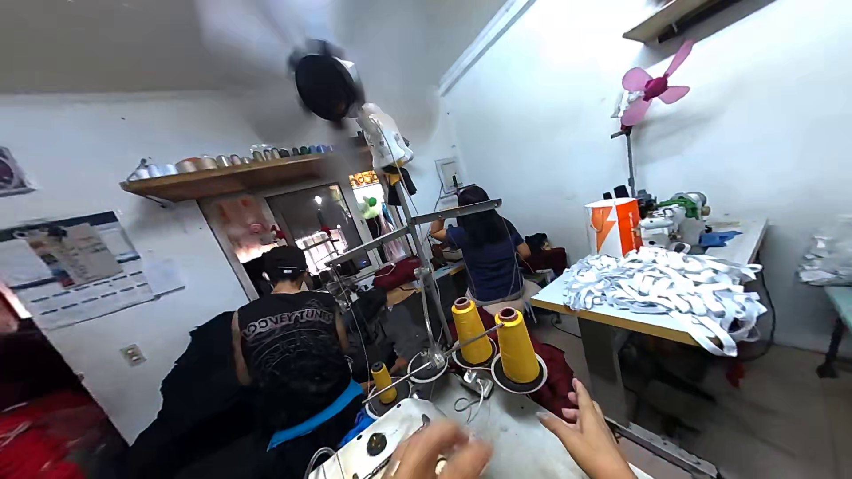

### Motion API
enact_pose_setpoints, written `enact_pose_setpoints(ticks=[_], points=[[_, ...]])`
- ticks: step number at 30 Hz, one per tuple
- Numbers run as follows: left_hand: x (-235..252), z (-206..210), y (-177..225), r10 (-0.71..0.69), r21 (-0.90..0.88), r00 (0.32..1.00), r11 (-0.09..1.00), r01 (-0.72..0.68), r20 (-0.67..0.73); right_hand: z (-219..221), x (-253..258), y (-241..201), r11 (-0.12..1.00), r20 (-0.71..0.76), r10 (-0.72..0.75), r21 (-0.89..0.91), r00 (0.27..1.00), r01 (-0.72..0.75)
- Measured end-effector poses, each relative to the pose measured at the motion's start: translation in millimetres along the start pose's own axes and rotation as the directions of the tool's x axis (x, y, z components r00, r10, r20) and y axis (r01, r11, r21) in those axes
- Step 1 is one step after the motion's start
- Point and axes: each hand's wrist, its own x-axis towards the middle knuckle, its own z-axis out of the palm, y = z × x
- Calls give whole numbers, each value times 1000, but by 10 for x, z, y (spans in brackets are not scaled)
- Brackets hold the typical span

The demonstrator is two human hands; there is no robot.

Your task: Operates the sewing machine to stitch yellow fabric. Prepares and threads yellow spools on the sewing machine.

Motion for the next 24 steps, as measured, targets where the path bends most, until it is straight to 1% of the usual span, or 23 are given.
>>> enact_pose_setpoints(ticks=[1,2,3,5,7,9,12,13,14,15,16,17,18,19,20,22,23,24], points=[[290,85,-33,-43,77,997,996,37,71,74,98,-12,1000,-6,6,7,1000,-6],[529,177,-76,-126,178,983,979,101,134,143,175,-21,1000,-11,13,19,1000,-13],[730,260,-119,-243,278,948,943,181,205,207,241,-27,999,-7,28,40,1000,-28],[1035,403,-202,-472,478,825,828,294,311,320,357,-21,993,17,54,101,998,-55],[1198,520,-280,-623,618,701,714,329,346,417,431,-27,986,41,65,152,997,-70],[1226,609,-378,-678,666,636,670,327,369,498,475,-43,984,54,76,158,996,-83],[1214,686,-511,-703,654,562,676,339,436,604,554,-63,990,15,106,92,994,-107],[1211,704,-545,-704,648,556,679,345,442,633,576,-60,992,-27,107,70,994,-105],[1204,716,-572,-697,635,571,686,355,434,658,598,-51,994,-90,105,45,990,-101],[1191,724,-597,-681,617,612,695,368,402,683,621,-29,996,-173,91,25,981,-88],[1172,735,-623,-648,596,681,709,376,341,707,652,-2,997,-250,79,16,965,-77],[1156,756,-656,-598,595,758,718,361,262,726,688,22,996,-291,89,16,952,-88],[1152,782,-691,-553,617,811,711,338,192,739,726,38,992,-288,128,24,949,-126],[1171,799,-714,-552,647,817,686,332,166,748,767,51,983,-246,184,37,952,-181],[1214,798,-715,-608,676,770,652,343,194,757,811,70,971,-187,238,57,953,-231],[1297,807,-737,-713,688,639,619,379,290,812,891,120,956,-95,283,104,954,-274],[1319,825,-767,-734,685,598,617,387,323,848,924,138,954,-80,288,108,954,-279],[1331,846,-792,-743,681,574,619,391,345,872,948,144,954,-73,293,88,953,-287]])
